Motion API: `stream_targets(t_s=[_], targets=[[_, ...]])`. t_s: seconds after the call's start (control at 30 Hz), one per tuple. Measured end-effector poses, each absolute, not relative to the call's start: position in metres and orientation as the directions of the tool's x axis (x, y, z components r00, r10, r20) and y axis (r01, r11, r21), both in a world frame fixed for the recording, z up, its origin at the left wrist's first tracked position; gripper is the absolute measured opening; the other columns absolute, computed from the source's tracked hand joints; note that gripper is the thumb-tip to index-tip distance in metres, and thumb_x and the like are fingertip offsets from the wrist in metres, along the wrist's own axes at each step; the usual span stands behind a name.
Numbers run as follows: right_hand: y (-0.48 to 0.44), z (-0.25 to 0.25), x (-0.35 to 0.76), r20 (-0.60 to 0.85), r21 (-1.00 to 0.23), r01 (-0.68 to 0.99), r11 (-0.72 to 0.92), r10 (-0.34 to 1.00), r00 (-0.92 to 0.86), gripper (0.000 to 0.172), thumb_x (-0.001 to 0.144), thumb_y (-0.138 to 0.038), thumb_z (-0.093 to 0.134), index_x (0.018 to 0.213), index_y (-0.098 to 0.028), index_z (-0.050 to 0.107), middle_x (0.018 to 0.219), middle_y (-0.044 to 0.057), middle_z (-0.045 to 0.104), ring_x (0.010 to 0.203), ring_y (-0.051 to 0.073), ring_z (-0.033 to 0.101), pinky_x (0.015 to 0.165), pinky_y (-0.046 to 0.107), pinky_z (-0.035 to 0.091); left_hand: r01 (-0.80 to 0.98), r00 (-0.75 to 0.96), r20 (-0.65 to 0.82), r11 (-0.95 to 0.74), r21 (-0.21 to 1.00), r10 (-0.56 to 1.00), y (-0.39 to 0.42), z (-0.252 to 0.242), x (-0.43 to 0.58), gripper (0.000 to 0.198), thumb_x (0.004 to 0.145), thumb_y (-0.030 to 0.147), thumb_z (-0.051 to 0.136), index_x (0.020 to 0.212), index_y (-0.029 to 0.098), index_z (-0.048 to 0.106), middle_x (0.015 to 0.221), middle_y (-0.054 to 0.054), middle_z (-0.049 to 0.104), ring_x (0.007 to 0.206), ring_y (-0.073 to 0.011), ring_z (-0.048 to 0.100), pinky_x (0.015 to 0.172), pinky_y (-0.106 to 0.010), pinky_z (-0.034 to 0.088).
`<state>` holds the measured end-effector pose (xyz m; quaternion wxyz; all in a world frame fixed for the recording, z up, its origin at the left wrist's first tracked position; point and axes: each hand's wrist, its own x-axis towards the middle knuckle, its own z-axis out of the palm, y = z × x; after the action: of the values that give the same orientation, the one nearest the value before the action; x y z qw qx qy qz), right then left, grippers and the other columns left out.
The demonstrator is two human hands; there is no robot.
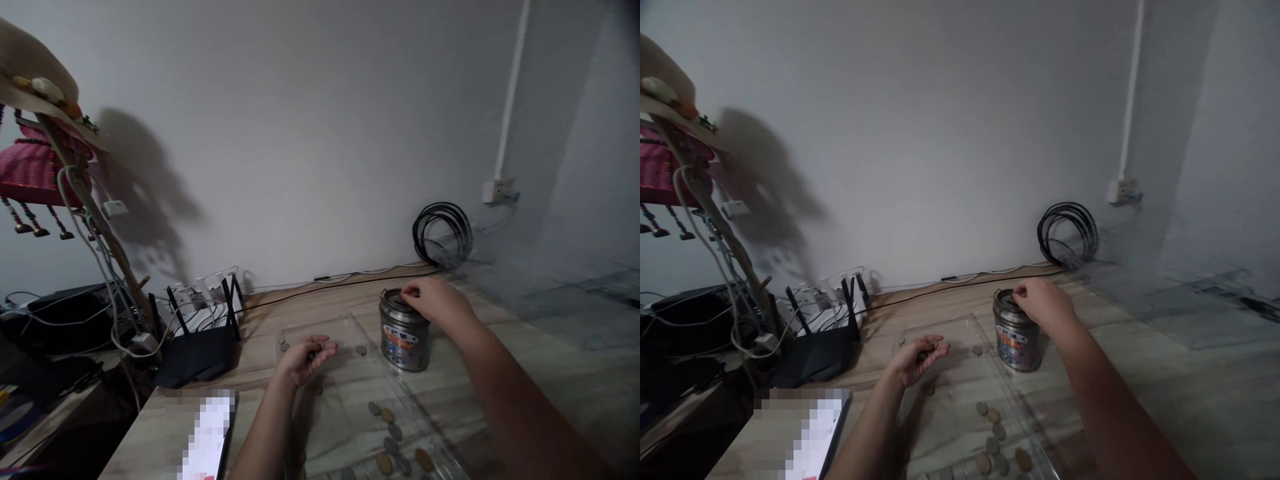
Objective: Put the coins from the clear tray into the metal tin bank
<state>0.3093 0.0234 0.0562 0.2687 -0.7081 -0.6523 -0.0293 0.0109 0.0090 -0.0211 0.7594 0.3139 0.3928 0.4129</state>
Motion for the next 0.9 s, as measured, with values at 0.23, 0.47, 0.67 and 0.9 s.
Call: stream_targets(t_s=[0.23, 0.47, 0.67, 0.9], targets=[[0.032, 0.080, 0.327, 0.274, -0.323, 0.935, 0.149, 0.960, -0.058, 0.021, 0.063, -0.030, 0.062, 0.079, -0.020, 0.071, 0.081, 0.004, 0.068, 0.073, 0.016, 0.059, 0.058, 0.022, 0.039, -0.365, 0.271, -0.342, 0.425, 0.829, 0.900, 0.011, -0.022, 0.008, 0.019, 0.080, 0.008, 0.047, 0.099, 0.010, 0.051, 0.095, -0.012, 0.067, 0.066, -0.0114, 0.066, 0.045, -0.011, 0.046], [0.025, 0.128, 0.282, -0.065, 0.112, 0.992, 0.050, 0.997, -0.043, 0.026, 0.052, -0.017, 0.067, 0.077, -0.015, 0.070, 0.084, 0.011, 0.067, 0.075, 0.022, 0.061, 0.057, 0.026, 0.041, -0.363, 0.247, -0.319, 0.393, 0.845, 0.915, 0.014, -0.023, 0.006, 0.020, 0.080, 0.008, 0.050, 0.099, 0.011, 0.049, 0.097, -0.012, 0.066, 0.064, -0.0103, 0.066, 0.041, -0.011, 0.044], [0.029, 0.124, 0.282, -0.063, 0.182, 0.982, 0.048, 0.997, -0.037, 0.028, 0.049, -0.019, 0.068, 0.076, -0.012, 0.070, 0.085, 0.015, 0.066, 0.077, 0.025, 0.062, 0.059, 0.029, 0.043, -0.353, 0.236, -0.313, 0.381, 0.854, 0.920, 0.012, -0.021, 0.008, 0.021, 0.080, 0.007, 0.049, 0.101, 0.011, 0.048, 0.093, -0.011, 0.067, 0.062, -0.0098, 0.065, 0.041, -0.011, 0.043], [0.037, 0.121, 0.290, -0.055, 0.124, 0.980, 0.157, 0.987, -0.152, 0.012, 0.044, -0.017, 0.067, 0.056, -0.015, 0.066, 0.063, 0.007, 0.065, 0.061, 0.018, 0.059, 0.056, 0.026, 0.041, -0.348, 0.242, -0.288, 0.360, 0.866, 0.927, 0.011, -0.021, 0.009, 0.020, 0.080, 0.009, 0.050, 0.100, 0.011, 0.048, 0.095, -0.011, 0.067, 0.063, -0.0094, 0.065, 0.043, -0.011, 0.042]])
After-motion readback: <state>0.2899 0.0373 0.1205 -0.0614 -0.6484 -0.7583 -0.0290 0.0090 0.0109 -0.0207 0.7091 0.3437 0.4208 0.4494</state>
